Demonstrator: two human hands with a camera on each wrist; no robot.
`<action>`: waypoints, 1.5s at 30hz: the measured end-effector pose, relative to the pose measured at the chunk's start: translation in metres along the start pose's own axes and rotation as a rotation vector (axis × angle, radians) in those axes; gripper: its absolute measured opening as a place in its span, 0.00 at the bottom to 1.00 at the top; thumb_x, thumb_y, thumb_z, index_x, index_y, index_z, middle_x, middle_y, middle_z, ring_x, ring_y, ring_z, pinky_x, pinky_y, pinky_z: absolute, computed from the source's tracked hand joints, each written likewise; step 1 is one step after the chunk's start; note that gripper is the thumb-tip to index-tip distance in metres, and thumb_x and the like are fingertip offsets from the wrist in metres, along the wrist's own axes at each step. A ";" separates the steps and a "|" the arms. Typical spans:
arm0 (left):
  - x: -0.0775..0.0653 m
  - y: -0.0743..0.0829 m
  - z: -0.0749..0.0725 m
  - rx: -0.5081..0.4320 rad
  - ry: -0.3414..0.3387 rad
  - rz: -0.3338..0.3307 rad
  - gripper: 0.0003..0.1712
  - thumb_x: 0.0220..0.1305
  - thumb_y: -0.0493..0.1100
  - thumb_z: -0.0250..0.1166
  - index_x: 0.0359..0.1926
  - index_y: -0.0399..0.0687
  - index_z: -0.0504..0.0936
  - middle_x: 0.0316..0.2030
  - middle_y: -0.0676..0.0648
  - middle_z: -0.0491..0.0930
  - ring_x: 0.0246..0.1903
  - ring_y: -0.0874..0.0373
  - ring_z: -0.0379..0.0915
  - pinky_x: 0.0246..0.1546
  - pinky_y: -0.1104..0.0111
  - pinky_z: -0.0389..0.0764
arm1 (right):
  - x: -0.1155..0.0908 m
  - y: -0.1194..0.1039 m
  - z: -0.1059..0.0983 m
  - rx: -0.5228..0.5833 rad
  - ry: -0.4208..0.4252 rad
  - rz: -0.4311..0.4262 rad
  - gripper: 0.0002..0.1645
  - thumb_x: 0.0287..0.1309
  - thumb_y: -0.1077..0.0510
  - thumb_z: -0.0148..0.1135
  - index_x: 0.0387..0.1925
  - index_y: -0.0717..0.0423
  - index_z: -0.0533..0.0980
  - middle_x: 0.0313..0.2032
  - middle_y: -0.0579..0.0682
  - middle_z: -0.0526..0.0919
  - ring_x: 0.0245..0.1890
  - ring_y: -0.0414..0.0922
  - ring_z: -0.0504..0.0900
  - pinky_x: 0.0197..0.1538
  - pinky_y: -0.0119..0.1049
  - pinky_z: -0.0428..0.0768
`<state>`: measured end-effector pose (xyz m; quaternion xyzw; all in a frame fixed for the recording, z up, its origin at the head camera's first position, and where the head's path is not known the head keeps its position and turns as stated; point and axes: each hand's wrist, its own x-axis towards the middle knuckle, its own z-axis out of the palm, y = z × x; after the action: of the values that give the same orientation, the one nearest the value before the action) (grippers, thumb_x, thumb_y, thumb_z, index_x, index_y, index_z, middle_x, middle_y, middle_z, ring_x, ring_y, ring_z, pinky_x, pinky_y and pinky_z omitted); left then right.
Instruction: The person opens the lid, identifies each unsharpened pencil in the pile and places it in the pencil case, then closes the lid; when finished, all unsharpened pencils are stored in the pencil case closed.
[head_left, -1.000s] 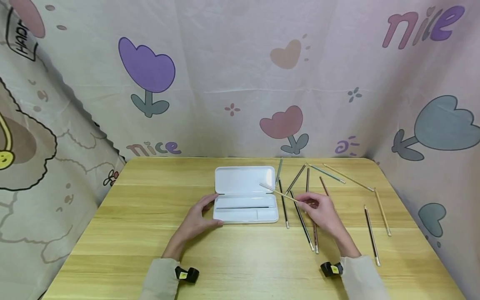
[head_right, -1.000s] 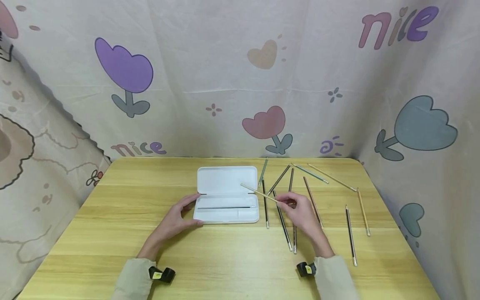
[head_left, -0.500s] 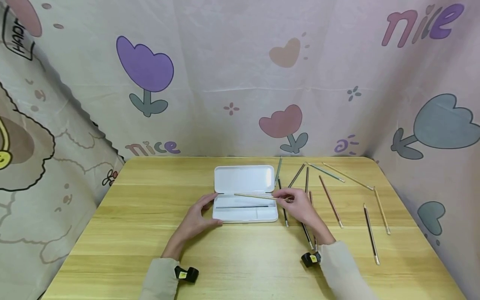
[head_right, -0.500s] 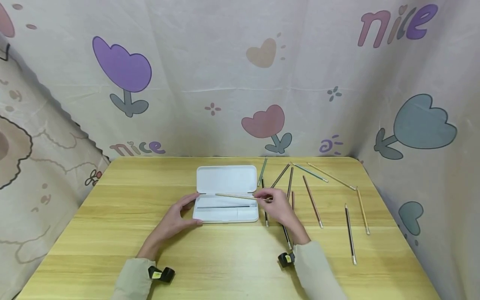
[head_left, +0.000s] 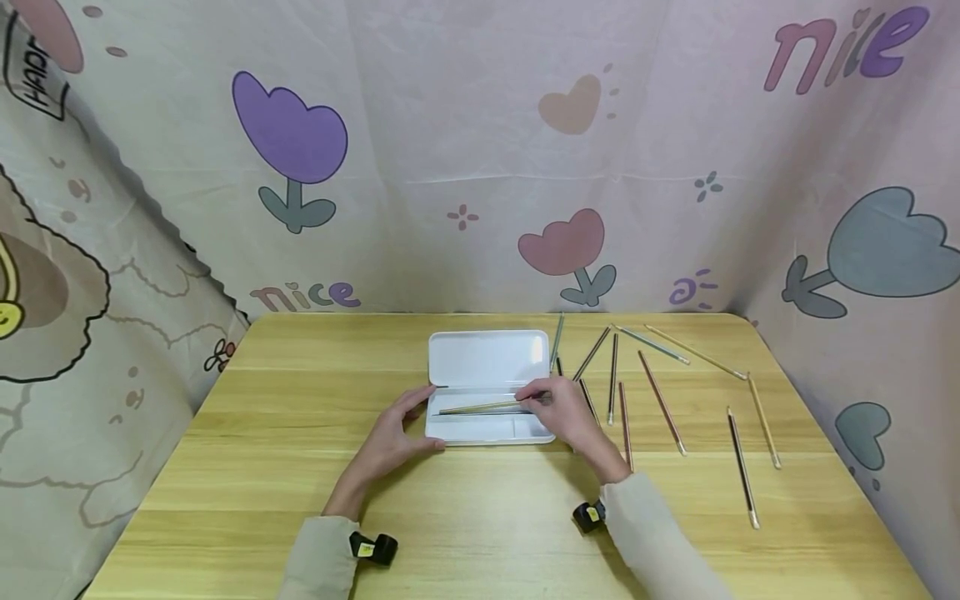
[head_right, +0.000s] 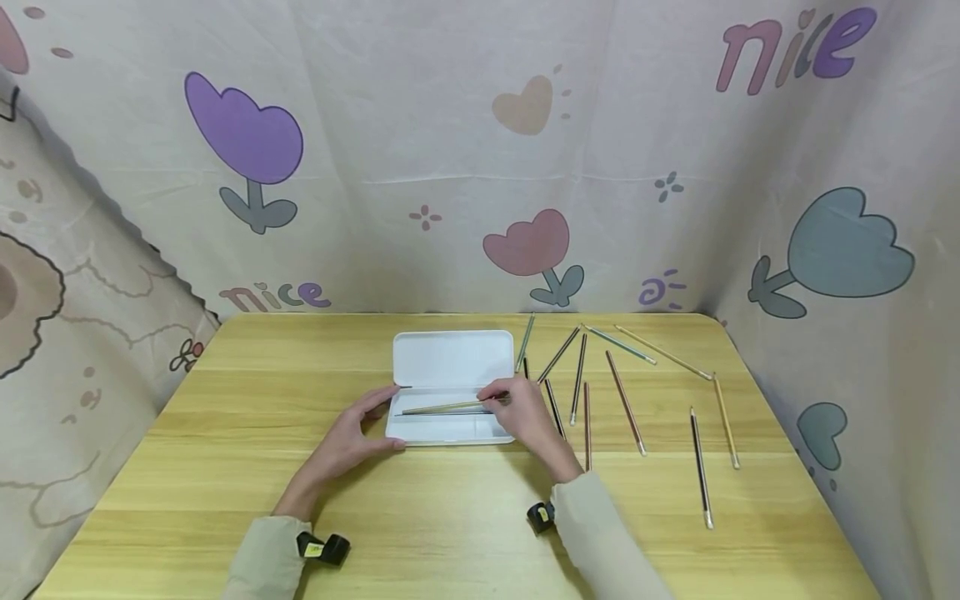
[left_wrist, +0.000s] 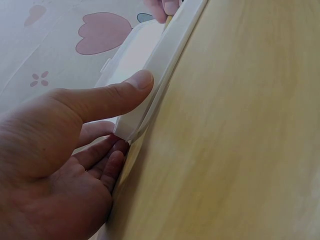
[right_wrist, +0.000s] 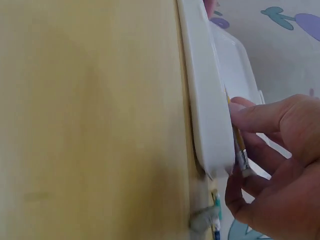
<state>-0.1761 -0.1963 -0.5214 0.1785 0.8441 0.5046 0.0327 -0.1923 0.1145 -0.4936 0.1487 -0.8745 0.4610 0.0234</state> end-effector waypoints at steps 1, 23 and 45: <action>0.000 0.000 0.000 0.002 0.000 0.000 0.53 0.48 0.44 0.84 0.74 0.41 0.69 0.71 0.39 0.68 0.64 0.42 0.68 0.64 0.45 0.72 | 0.000 -0.001 0.002 -0.005 0.000 0.000 0.09 0.59 0.72 0.69 0.36 0.59 0.88 0.38 0.52 0.90 0.37 0.46 0.87 0.40 0.33 0.86; 0.001 0.001 0.001 -0.017 0.005 0.009 0.53 0.47 0.42 0.84 0.73 0.40 0.69 0.71 0.39 0.68 0.66 0.41 0.68 0.66 0.45 0.70 | -0.002 -0.005 0.004 0.005 0.041 0.018 0.07 0.58 0.70 0.71 0.38 0.60 0.87 0.37 0.51 0.89 0.36 0.44 0.85 0.40 0.33 0.85; -0.001 0.001 0.001 -0.013 0.003 0.002 0.52 0.48 0.40 0.84 0.74 0.40 0.69 0.70 0.38 0.69 0.64 0.42 0.68 0.65 0.45 0.71 | -0.041 0.004 -0.062 -0.029 0.195 0.002 0.14 0.63 0.69 0.66 0.50 0.64 0.82 0.37 0.51 0.86 0.40 0.48 0.84 0.38 0.34 0.84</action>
<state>-0.1747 -0.1956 -0.5207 0.1782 0.8408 0.5102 0.0319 -0.1605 0.1768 -0.4688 0.1021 -0.8748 0.4605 0.1103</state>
